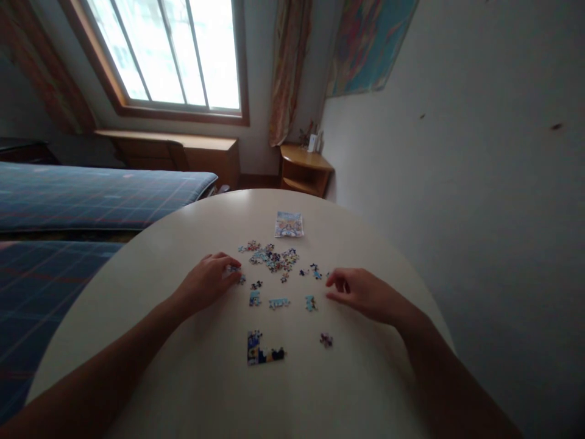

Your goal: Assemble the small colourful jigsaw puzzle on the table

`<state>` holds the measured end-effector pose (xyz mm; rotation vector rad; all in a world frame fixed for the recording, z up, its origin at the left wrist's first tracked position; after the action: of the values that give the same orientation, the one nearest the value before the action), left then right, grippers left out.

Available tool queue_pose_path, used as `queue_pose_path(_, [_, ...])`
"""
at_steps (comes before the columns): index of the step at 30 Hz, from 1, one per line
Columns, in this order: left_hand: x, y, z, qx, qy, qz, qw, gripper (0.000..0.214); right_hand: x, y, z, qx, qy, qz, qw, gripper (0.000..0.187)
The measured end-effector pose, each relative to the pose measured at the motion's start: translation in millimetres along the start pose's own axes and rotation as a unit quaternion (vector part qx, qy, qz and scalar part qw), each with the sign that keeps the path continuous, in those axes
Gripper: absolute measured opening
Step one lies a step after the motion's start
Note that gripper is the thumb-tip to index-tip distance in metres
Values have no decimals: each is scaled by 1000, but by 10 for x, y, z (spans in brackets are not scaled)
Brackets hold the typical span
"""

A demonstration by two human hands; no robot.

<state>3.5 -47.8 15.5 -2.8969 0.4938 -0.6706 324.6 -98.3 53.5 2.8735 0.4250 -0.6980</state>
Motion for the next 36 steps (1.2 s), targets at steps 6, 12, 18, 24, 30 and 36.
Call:
queue_pose_path(6, [-49,-7,-17,-21,-17,-12,1000,31,301,-178,-31,76,21,82,994,23])
queue_pose_path(12, [-90,-17,-41,-23,-46,-29,998,32,387,-261,7,116,14,72,991,20])
queue_pose_path(18, [-99,-7,-72,-29,-56,-49,997,37,430,-334,21,156,-10,60,986,24])
queue_pose_path(24, [-43,7,-62,-33,-52,-42,997,36,208,-414,177,158,7,-50,986,24])
queue_pose_path(30, [-56,18,-53,-35,-41,-40,998,37,352,-411,115,155,-31,-7,987,27])
queue_pose_path(36, [-58,12,-63,-43,-46,-41,997,36,551,-352,19,124,-53,49,990,27])
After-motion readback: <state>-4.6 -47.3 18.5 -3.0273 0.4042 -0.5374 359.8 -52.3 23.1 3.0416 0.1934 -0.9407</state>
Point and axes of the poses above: each hand's wrist, its own y-axis away from the middle knuckle, its own z-axis out of the palm, x = y × z, the point moved 4 cm from there along -y, towards the middle knuckle, and after that the axes turned 2 degrees about x, right-handed, at the moved point
